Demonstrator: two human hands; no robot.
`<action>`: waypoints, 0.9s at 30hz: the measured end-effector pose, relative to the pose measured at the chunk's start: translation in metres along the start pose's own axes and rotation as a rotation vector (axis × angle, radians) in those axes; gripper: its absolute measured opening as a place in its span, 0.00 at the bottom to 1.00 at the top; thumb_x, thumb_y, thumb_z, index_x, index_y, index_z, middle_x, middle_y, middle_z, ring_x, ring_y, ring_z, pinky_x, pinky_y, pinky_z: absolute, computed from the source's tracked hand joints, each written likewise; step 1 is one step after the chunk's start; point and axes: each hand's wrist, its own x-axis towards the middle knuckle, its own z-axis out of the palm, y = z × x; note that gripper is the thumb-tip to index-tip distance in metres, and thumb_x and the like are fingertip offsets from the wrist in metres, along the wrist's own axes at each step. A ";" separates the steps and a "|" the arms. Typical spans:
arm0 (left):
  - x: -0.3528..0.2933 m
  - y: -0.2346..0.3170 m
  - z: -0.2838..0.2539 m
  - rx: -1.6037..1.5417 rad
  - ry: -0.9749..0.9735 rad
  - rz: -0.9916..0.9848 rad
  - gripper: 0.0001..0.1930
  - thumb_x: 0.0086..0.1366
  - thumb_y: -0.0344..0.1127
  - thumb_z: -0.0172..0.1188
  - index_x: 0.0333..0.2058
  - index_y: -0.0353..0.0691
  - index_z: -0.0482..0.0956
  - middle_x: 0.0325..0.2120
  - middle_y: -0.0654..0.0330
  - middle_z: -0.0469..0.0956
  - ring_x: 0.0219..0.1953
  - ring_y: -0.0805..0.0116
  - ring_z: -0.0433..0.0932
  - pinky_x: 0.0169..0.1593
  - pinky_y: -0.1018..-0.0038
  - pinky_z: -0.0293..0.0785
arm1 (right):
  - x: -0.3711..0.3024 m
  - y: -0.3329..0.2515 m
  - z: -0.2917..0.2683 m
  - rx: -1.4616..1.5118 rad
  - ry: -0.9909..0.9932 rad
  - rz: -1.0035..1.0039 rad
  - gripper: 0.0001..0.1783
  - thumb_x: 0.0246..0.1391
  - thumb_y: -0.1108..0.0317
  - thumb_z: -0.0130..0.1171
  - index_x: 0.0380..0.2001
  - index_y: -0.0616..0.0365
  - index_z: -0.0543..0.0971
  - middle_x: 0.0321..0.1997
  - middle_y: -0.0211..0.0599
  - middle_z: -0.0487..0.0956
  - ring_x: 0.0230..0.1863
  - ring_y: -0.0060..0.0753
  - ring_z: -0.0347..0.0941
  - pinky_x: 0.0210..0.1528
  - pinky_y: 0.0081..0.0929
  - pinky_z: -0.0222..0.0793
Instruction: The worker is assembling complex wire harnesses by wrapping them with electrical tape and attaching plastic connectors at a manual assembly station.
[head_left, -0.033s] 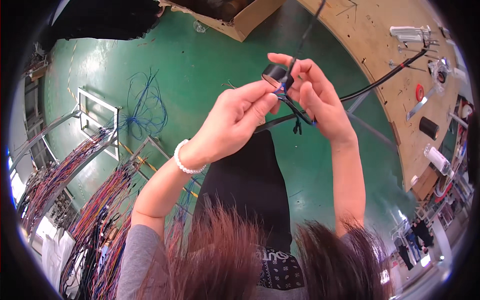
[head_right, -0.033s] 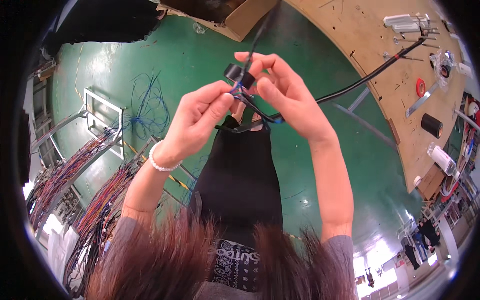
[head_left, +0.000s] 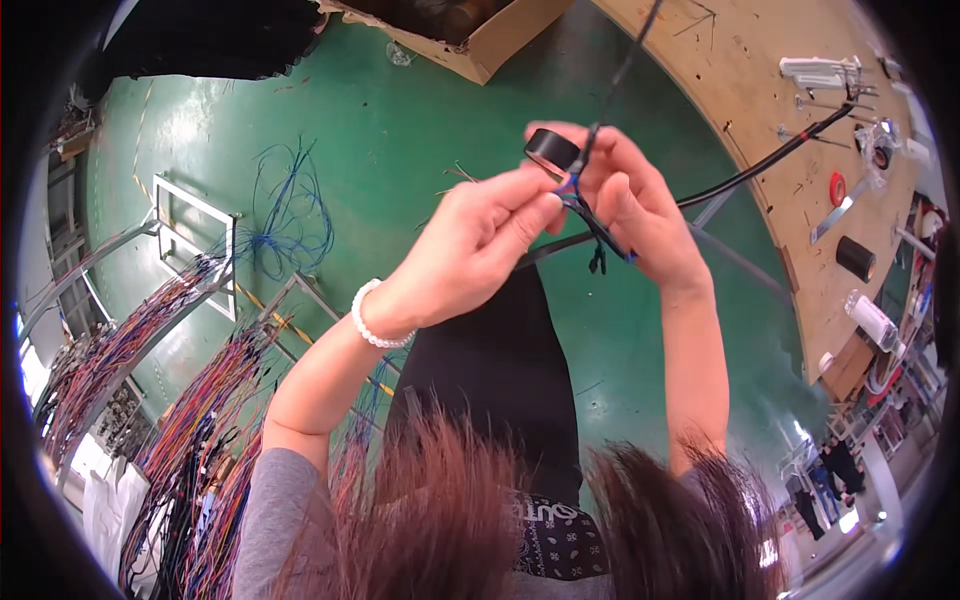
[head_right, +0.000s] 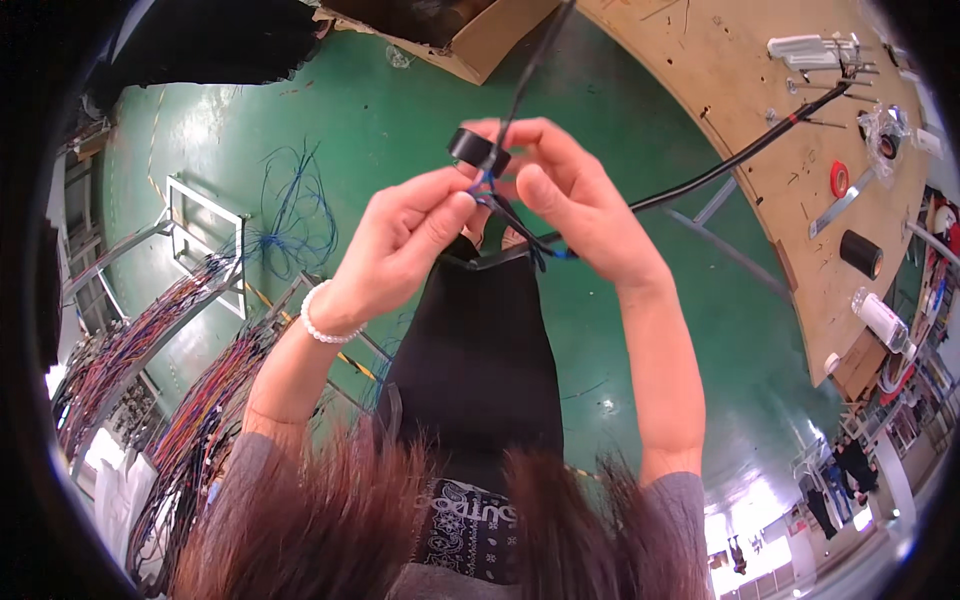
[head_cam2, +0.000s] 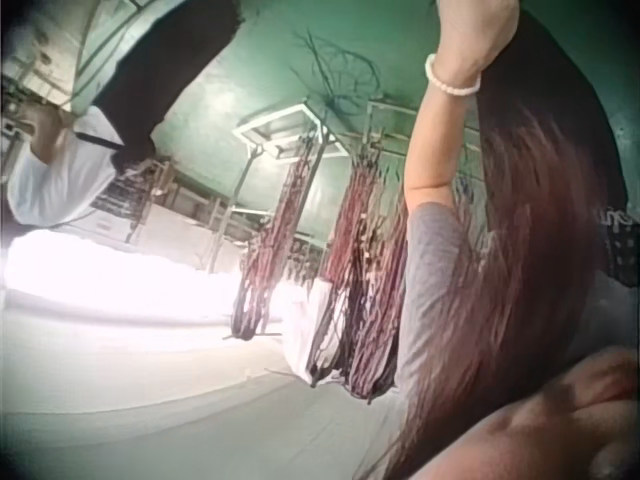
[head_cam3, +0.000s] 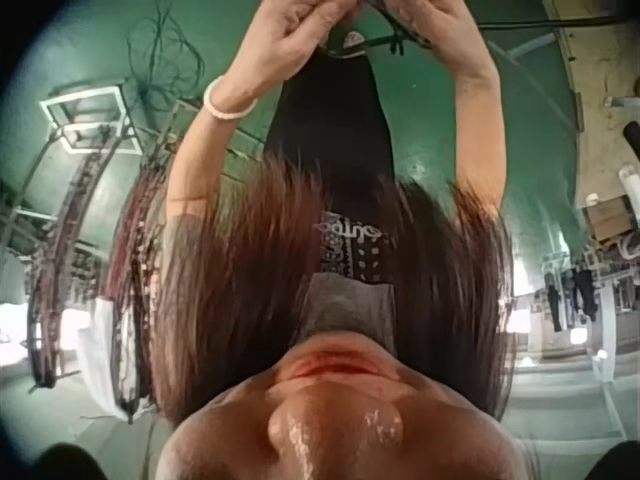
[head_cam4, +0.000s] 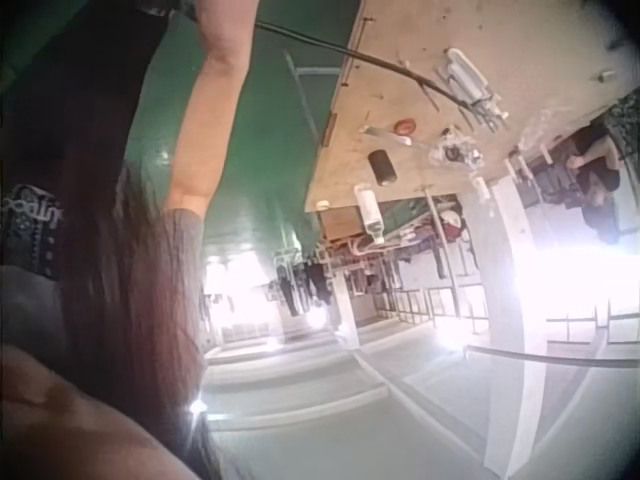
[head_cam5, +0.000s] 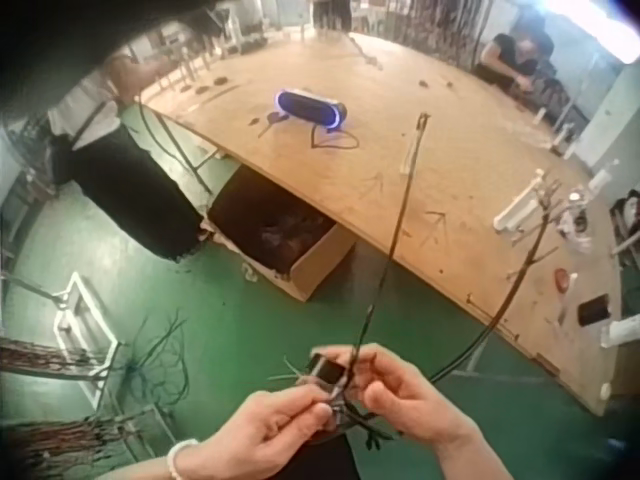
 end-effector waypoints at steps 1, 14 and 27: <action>0.000 -0.001 -0.005 -0.013 0.004 0.002 0.08 0.72 0.33 0.50 0.34 0.35 0.73 0.18 0.71 0.62 0.20 0.82 0.56 0.23 0.79 0.55 | 0.003 0.002 0.005 -0.023 -0.008 -0.047 0.30 0.64 0.47 0.50 0.56 0.63 0.66 0.51 0.40 0.75 0.50 0.28 0.75 0.49 0.26 0.72; -0.003 -0.009 -0.017 0.619 0.196 0.336 0.04 0.63 0.30 0.59 0.28 0.40 0.75 0.16 0.61 0.71 0.19 0.60 0.69 0.28 0.67 0.60 | 0.030 -0.063 0.078 -0.741 0.402 0.088 0.04 0.60 0.74 0.55 0.37 0.63 0.77 0.29 0.27 0.71 0.27 0.17 0.66 0.31 0.17 0.64; 0.002 0.008 -0.042 0.337 -0.032 0.053 0.04 0.65 0.29 0.56 0.33 0.34 0.76 0.19 0.66 0.71 0.23 0.74 0.66 0.30 0.75 0.61 | -0.003 -0.024 0.051 -0.278 0.283 0.045 0.19 0.65 0.55 0.51 0.38 0.65 0.74 0.49 0.40 0.74 0.43 0.24 0.71 0.49 0.24 0.66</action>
